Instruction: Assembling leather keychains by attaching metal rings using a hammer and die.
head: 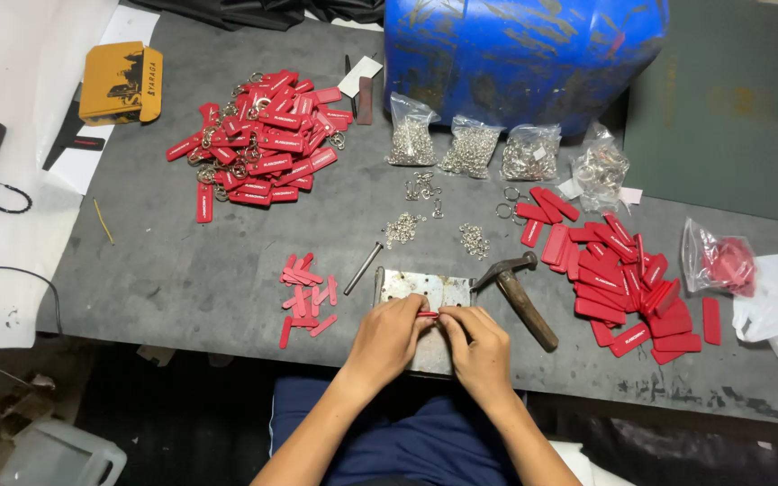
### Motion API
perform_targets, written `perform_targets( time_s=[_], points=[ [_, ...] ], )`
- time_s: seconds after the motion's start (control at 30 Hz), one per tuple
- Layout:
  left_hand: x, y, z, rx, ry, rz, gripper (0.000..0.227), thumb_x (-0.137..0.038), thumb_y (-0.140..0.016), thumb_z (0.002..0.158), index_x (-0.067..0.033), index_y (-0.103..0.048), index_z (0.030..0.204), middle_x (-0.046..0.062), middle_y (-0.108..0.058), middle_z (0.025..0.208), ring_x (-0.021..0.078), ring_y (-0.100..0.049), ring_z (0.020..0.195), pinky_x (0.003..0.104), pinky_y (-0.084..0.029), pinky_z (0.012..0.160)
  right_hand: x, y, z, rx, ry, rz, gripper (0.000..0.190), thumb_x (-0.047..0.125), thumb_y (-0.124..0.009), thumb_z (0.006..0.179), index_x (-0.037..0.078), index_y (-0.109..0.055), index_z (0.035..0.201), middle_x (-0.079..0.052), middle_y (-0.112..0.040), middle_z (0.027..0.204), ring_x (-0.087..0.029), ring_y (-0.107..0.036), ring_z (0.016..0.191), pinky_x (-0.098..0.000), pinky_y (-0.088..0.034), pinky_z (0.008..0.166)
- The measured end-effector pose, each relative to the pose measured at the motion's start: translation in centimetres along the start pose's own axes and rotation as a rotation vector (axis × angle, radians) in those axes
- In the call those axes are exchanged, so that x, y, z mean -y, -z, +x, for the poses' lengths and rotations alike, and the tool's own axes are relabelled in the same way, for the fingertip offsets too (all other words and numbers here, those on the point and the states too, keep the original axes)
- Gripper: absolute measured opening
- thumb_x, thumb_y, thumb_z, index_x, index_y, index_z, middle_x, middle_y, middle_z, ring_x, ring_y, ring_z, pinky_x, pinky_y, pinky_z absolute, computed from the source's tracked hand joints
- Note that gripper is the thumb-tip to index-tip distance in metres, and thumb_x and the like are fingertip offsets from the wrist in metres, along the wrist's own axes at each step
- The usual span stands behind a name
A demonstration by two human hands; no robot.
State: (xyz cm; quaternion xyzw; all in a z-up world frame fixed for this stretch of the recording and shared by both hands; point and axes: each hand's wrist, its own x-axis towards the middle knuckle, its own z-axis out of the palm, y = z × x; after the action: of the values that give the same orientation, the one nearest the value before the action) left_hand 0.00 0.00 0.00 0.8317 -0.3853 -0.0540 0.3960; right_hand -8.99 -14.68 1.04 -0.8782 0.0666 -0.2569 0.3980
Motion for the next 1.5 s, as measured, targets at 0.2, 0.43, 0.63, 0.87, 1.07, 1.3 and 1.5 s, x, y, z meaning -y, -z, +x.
perform_targets(
  time_s=[0.2, 0.43, 0.63, 0.87, 1.07, 1.3, 1.5],
  points=[
    [-3.3, 2.7, -0.6, 0.077, 0.132, -0.193, 0.016, -0.021, -0.055, 0.101, -0.0148, -0.070, 0.101, 0.004, -0.077, 0.089, 0.0317, -0.072, 0.078, 0.041, -0.050, 0.069, 2.4, 1.5, 0.6, -0.010, -0.295, 0.138, 0.010, 0.014, -0.071, 0.094, 0.009, -0.077, 0.088, 0.000, -0.075, 0.080, -0.008, -0.067, 0.060, -0.0226, -0.053, 0.067],
    [-4.1, 3.1, -0.9, 0.122, 0.387, -0.511, 0.017, -0.018, -0.065, 0.095, -0.0147, -0.081, 0.098, -0.003, -0.063, 0.061, 0.0081, -0.054, 0.059, 0.027, -0.047, 0.063, 1.7, 2.8, 1.2, 0.231, -0.430, 0.376, 0.020, 0.019, -0.067, 0.096, 0.007, -0.075, 0.083, 0.000, -0.071, 0.076, -0.009, -0.057, 0.063, -0.0250, -0.047, 0.059],
    [-4.1, 2.8, -1.7, 0.033, 0.325, -0.542, 0.022, -0.018, -0.062, 0.096, -0.0126, -0.079, 0.109, -0.002, -0.074, 0.072, 0.0094, -0.067, 0.066, 0.026, -0.054, 0.071, 3.2, 3.9, 1.8, 0.186, -0.249, 0.290, 0.016, 0.015, -0.070, 0.092, 0.005, -0.083, 0.094, -0.005, -0.077, 0.085, -0.012, -0.069, 0.076, -0.0243, -0.053, 0.072],
    [-4.5, 3.3, -2.0, 0.059, 0.356, -0.608, 0.016, -0.020, -0.063, 0.097, -0.0146, -0.076, 0.104, -0.004, -0.069, 0.071, 0.0072, -0.060, 0.066, 0.025, -0.049, 0.070, 0.9, 3.7, 0.7, 0.266, -0.704, 0.747, 0.025, 0.016, -0.068, 0.095, -0.006, -0.076, 0.104, -0.013, -0.069, 0.077, -0.017, -0.064, 0.067, -0.0265, -0.054, 0.069],
    [-5.1, 3.5, -2.2, 0.075, 0.439, -0.554, 0.019, -0.027, -0.061, 0.098, -0.0154, -0.076, 0.096, -0.005, -0.065, 0.065, 0.0093, -0.055, 0.061, 0.027, -0.046, 0.065, 0.3, 3.2, 0.6, 0.251, -0.635, 0.699, 0.020, 0.016, -0.069, 0.096, -0.003, -0.075, 0.095, -0.008, -0.062, 0.064, -0.010, -0.055, 0.058, -0.0230, -0.043, 0.057],
    [-4.9, 2.9, -2.7, -0.056, 0.555, -0.685, 0.021, -0.028, -0.061, 0.097, -0.0124, -0.075, 0.100, 0.000, -0.069, 0.064, 0.0078, -0.062, 0.059, 0.025, -0.050, 0.062, 3.0, 3.4, 2.3, 0.272, -0.753, 0.867, 0.035, 0.017, -0.059, 0.100, -0.010, -0.073, 0.117, -0.009, -0.051, 0.059, -0.016, -0.047, 0.057, -0.0286, -0.037, 0.055],
    [-5.6, 3.1, -1.8, -0.255, 0.548, -0.962, 0.026, -0.027, -0.058, 0.098, -0.0082, -0.063, 0.115, 0.012, -0.084, 0.106, 0.0183, -0.079, 0.101, 0.030, -0.060, 0.088, 2.8, -1.3, -0.5, 0.243, -0.701, 0.735, 0.047, 0.016, -0.068, 0.093, 0.005, -0.057, 0.137, -0.008, -0.069, 0.112, -0.013, -0.066, 0.109, -0.0263, -0.052, 0.098]
  ],
)
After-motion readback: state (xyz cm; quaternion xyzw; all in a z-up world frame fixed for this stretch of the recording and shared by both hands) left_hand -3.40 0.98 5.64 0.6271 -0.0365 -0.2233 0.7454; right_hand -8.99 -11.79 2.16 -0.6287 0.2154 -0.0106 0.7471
